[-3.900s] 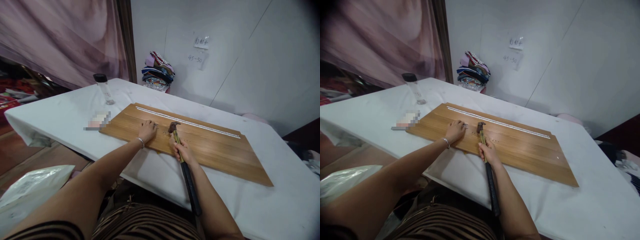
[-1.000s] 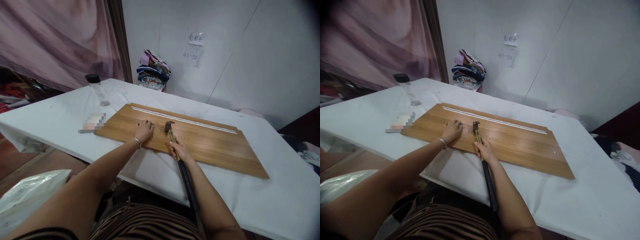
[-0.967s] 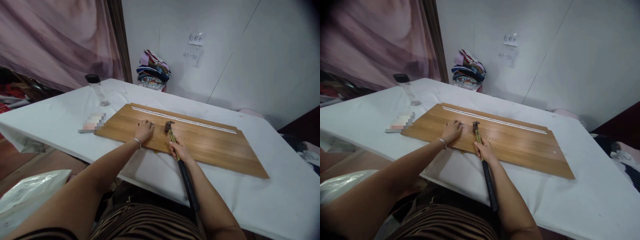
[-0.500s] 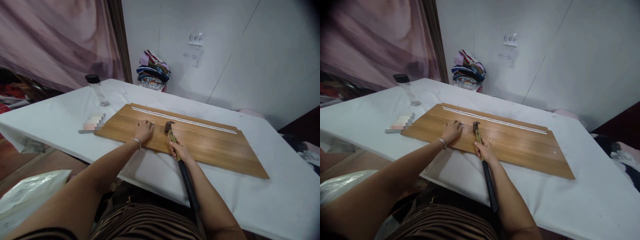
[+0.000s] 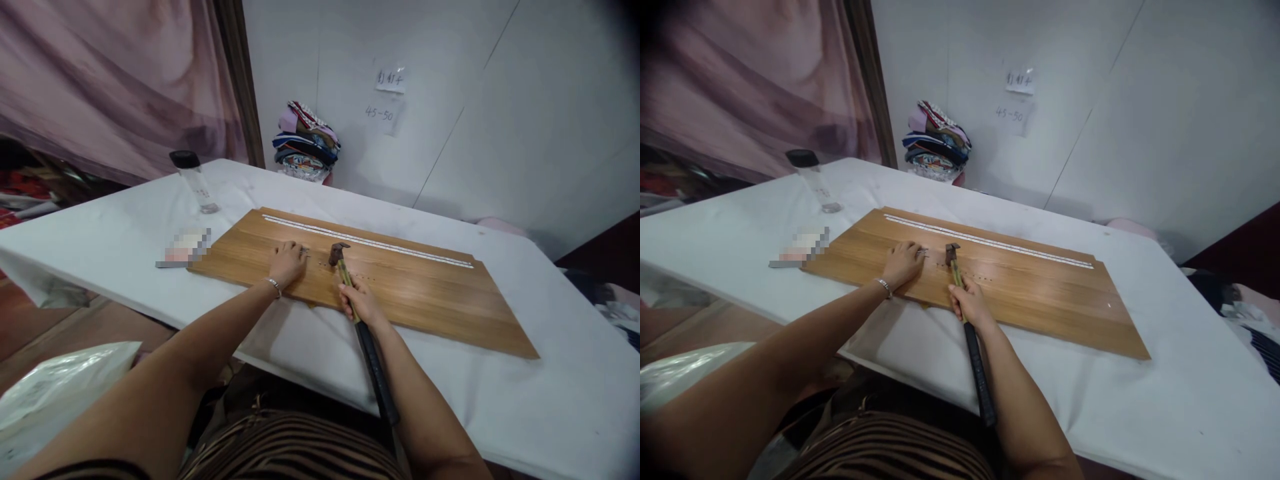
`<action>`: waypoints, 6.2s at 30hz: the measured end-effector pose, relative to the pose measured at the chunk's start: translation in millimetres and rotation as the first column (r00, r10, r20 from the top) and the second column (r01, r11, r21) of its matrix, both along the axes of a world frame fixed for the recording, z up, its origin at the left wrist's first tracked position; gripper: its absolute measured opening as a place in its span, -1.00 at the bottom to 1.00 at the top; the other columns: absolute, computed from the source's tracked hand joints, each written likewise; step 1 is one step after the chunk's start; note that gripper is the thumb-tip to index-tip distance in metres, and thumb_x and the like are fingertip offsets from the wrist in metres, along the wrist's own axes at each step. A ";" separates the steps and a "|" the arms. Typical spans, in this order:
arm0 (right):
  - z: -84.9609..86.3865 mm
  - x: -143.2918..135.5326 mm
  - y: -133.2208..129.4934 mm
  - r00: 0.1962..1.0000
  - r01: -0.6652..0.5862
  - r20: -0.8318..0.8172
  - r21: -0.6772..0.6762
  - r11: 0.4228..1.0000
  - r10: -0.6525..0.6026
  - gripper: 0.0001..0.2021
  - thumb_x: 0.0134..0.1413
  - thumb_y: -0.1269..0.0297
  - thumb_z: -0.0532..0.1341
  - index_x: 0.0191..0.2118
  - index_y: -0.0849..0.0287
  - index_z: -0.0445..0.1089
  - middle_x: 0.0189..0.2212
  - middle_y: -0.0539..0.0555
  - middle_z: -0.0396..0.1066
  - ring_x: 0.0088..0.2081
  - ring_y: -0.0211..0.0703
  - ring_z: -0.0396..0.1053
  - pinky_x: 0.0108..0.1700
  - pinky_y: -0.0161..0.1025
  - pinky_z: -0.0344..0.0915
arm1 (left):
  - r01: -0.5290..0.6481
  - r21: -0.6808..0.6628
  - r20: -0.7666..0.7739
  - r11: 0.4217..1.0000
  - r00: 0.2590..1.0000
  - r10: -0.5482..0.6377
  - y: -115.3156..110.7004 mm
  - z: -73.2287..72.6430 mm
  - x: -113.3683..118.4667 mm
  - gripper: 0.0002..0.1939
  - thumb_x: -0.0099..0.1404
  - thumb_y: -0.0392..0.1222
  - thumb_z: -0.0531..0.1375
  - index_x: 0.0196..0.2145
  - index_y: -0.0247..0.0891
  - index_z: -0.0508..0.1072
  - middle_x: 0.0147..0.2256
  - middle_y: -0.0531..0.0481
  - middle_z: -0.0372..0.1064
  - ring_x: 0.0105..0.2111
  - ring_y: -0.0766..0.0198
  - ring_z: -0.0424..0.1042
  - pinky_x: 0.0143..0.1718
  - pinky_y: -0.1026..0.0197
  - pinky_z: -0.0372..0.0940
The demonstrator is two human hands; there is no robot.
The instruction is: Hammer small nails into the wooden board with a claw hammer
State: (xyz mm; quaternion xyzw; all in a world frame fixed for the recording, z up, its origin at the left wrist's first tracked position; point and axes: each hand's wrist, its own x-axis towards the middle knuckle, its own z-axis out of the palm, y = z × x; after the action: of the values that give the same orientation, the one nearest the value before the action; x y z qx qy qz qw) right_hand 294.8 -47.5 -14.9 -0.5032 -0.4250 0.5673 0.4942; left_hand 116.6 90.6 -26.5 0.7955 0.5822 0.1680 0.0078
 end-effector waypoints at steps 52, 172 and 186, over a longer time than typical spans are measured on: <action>-1.6 0.6 0.6 1.000 -0.017 0.006 0.026 1.000 0.017 -0.72 -0.09 0.08 0.23 -0.35 0.09 0.15 -0.71 -0.23 0.20 -0.81 -0.40 0.05 -0.80 -0.40 0.01 | -0.008 -0.010 -0.011 1.000 1.000 0.008 -0.6 1.6 -0.1 -0.67 0.35 -0.09 -0.03 -0.10 -0.18 0.45 0.04 -0.17 0.37 0.08 0.00 0.26 0.06 -0.06 0.10; -0.2 -1.0 -1.2 1.000 -0.017 0.021 0.026 1.000 0.017 -0.71 -0.08 0.06 0.23 -0.37 0.09 0.14 -0.70 -0.22 0.20 -0.80 -0.40 0.06 -0.79 -0.41 -0.01 | -0.001 -0.003 0.006 1.000 1.000 0.001 2.2 -4.9 -1.2 -0.66 0.36 -0.07 -0.03 -0.07 -0.19 0.44 0.04 -0.19 0.36 0.08 -0.02 0.24 0.05 -0.06 0.09; -1.2 -1.6 -3.7 1.000 -0.017 0.019 -0.008 1.000 0.017 -0.64 -0.13 0.00 0.25 -0.33 0.11 0.16 -0.70 -0.23 0.18 -0.80 -0.42 0.04 -0.80 -0.43 0.00 | -0.015 -0.031 0.001 0.999 1.000 0.015 -0.6 -3.9 -1.9 -0.70 0.39 -0.07 -0.01 -0.09 -0.21 0.44 0.05 -0.17 0.35 0.11 0.05 0.23 0.09 -0.01 0.09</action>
State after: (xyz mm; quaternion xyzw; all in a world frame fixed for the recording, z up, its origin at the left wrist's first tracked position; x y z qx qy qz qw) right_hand 293.2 -51.2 -16.2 -0.5068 -0.4318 0.5683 0.4834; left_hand 114.7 90.1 -30.4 0.7907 0.5907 0.1595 0.0192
